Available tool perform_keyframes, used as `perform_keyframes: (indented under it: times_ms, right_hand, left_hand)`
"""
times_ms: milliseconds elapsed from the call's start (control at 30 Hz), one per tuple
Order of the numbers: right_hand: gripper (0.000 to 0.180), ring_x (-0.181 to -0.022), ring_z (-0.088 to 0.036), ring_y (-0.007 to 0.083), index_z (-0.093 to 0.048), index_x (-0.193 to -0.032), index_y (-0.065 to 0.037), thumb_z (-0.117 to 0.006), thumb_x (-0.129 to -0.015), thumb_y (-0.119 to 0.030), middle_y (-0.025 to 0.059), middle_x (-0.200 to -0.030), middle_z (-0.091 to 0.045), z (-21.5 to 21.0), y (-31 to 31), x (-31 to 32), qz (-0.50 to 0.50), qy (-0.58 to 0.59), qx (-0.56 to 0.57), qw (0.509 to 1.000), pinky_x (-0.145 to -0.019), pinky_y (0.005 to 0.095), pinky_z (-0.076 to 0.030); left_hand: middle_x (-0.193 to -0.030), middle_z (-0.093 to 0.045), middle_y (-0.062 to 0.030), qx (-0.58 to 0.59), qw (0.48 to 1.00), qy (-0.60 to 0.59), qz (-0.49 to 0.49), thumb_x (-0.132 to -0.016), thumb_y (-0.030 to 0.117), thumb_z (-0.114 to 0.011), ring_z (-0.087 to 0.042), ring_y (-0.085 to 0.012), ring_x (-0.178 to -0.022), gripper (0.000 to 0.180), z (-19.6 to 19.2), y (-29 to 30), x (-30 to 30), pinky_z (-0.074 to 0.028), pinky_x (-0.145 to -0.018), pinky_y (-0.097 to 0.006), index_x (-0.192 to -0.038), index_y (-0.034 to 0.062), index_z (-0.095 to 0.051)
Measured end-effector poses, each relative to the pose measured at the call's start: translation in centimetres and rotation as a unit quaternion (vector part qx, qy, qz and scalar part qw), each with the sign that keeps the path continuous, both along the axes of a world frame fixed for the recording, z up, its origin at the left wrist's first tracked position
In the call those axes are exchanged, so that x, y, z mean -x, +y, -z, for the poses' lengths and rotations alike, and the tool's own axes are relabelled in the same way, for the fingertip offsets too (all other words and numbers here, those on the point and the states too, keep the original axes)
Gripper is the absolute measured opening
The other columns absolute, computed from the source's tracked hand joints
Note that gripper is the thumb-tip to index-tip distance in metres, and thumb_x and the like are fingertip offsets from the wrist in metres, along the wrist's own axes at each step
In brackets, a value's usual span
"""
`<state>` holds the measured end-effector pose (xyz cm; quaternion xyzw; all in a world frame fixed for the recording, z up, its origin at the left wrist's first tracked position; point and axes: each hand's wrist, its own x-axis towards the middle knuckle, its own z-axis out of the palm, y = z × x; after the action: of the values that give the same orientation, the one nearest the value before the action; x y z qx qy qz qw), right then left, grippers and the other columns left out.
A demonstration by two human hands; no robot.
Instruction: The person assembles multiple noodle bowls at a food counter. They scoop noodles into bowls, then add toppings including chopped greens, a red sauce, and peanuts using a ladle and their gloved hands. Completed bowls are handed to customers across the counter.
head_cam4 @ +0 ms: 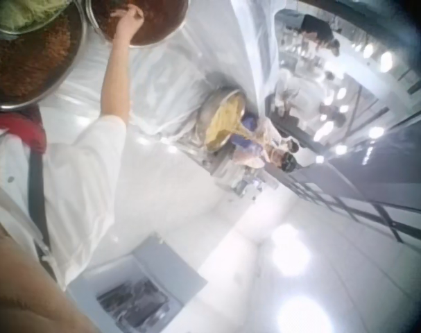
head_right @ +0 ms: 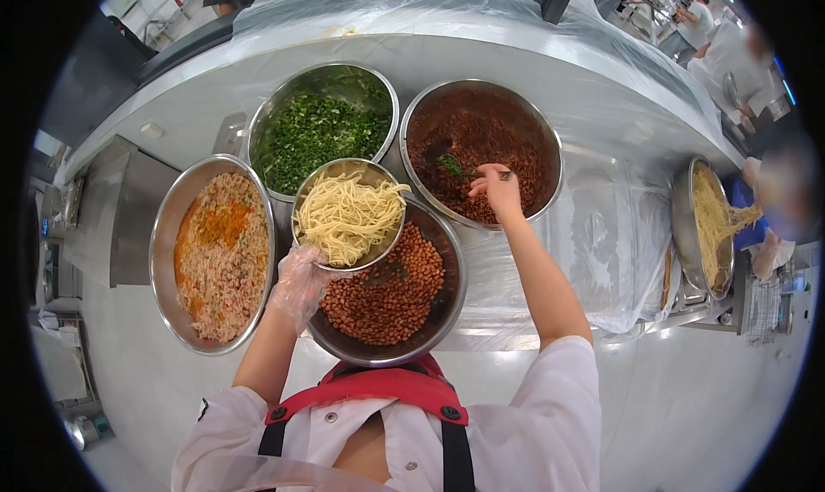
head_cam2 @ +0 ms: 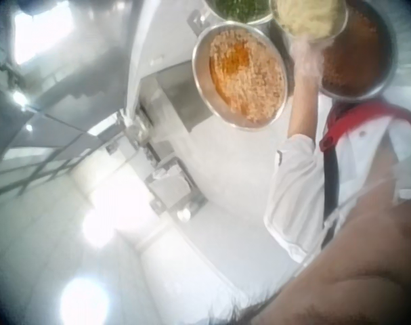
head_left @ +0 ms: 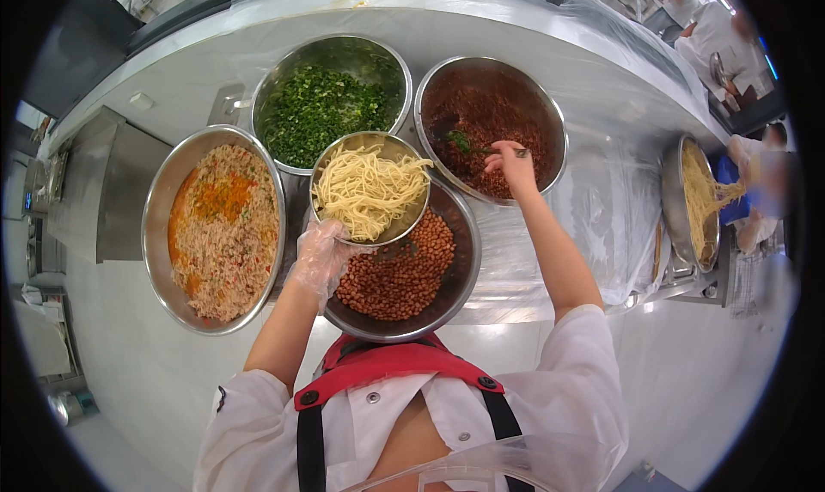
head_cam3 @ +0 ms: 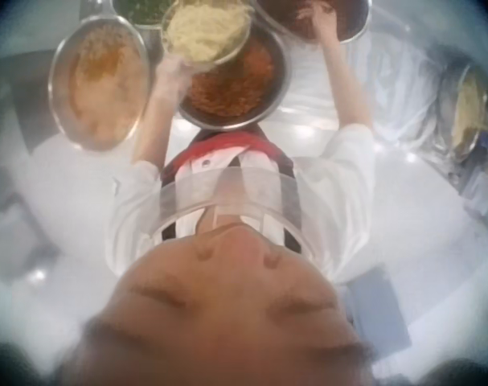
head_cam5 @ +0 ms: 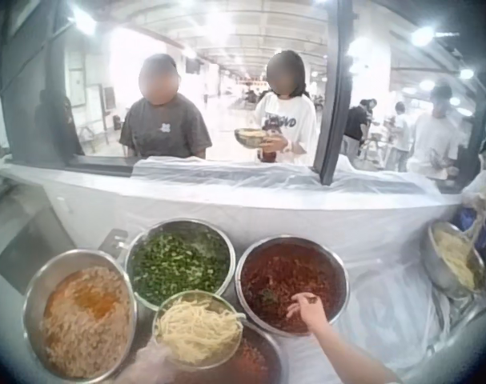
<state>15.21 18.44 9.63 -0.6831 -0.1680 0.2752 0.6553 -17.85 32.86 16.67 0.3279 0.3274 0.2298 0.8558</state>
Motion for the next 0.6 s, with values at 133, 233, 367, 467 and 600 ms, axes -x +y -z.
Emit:
perform_keyframes:
  times_ms: [133,233,367,467,600]
  right_hand:
    - [0.023,-0.055,-0.061,0.0182,-0.052,-0.097,0.006,-0.046,-0.088,-0.014,0.0184,-0.074,-0.063,-2.3,-1.7,-1.1,0.041,0.028,-0.083,0.995,-0.056,0.028,-0.047]
    - [0.021,-0.055,-0.06,0.0169,-0.053,-0.1,0.003,-0.047,-0.09,-0.015,0.0173,-0.075,-0.063,-6.5,-3.1,-0.5,0.04,0.008,-0.092,0.995,-0.054,0.026,-0.046]
    - [0.02,-0.055,-0.058,0.0155,-0.052,-0.101,0.002,-0.043,-0.092,-0.013,0.0162,-0.08,-0.062,-11.8,-3.9,4.8,-0.033,-0.063,-0.133,0.989,-0.055,0.0263,-0.047]
    - [0.016,-0.056,-0.057,0.0174,-0.053,-0.1,0.002,-0.045,-0.091,-0.009,0.016,-0.087,-0.061,-13.0,-4.6,11.2,-0.126,-0.211,-0.139,0.959,-0.057,0.0285,-0.047]
    - [0.021,-0.073,-0.057,0.0264,-0.057,-0.098,0.0,-0.055,-0.077,0.001,0.0167,-0.094,-0.059,-12.6,-3.3,16.3,-0.259,-0.711,-0.074,0.65,-0.064,0.0343,-0.043]
  left_hand:
    - [-0.116,-0.05,-0.0188,0.014,1.0,0.009,-0.008,-0.067,-0.007,-0.04,-0.059,-0.0336,-0.094,0.068,0.6,-1.3,-0.7,-0.057,-0.066,-0.047,-0.132,0.0042,-0.024]
    - [-0.119,-0.047,-0.018,0.052,0.998,0.012,-0.019,-0.066,-0.009,-0.04,-0.057,-0.034,-0.098,0.071,1.7,-1.4,-2.0,-0.055,-0.07,-0.05,-0.133,0.0066,-0.024]
    - [-0.119,-0.047,-0.0152,0.042,0.999,-0.01,-0.027,-0.071,-0.007,-0.043,-0.055,-0.0336,-0.101,0.067,2.3,-1.6,-2.3,-0.053,-0.072,-0.052,-0.133,0.0104,-0.022]
    - [-0.12,-0.047,-0.0148,0.05,0.997,-0.047,-0.046,-0.074,-0.004,-0.045,-0.056,-0.0327,-0.1,0.064,2.5,-1.3,-1.7,-0.052,-0.071,-0.052,-0.133,0.0111,-0.022]
    - [-0.114,-0.048,-0.0121,0.043,0.995,-0.064,-0.07,-0.076,-0.003,-0.046,-0.056,-0.0269,-0.091,0.068,2.1,-0.2,0.6,-0.052,-0.069,-0.049,-0.135,0.0145,-0.019]
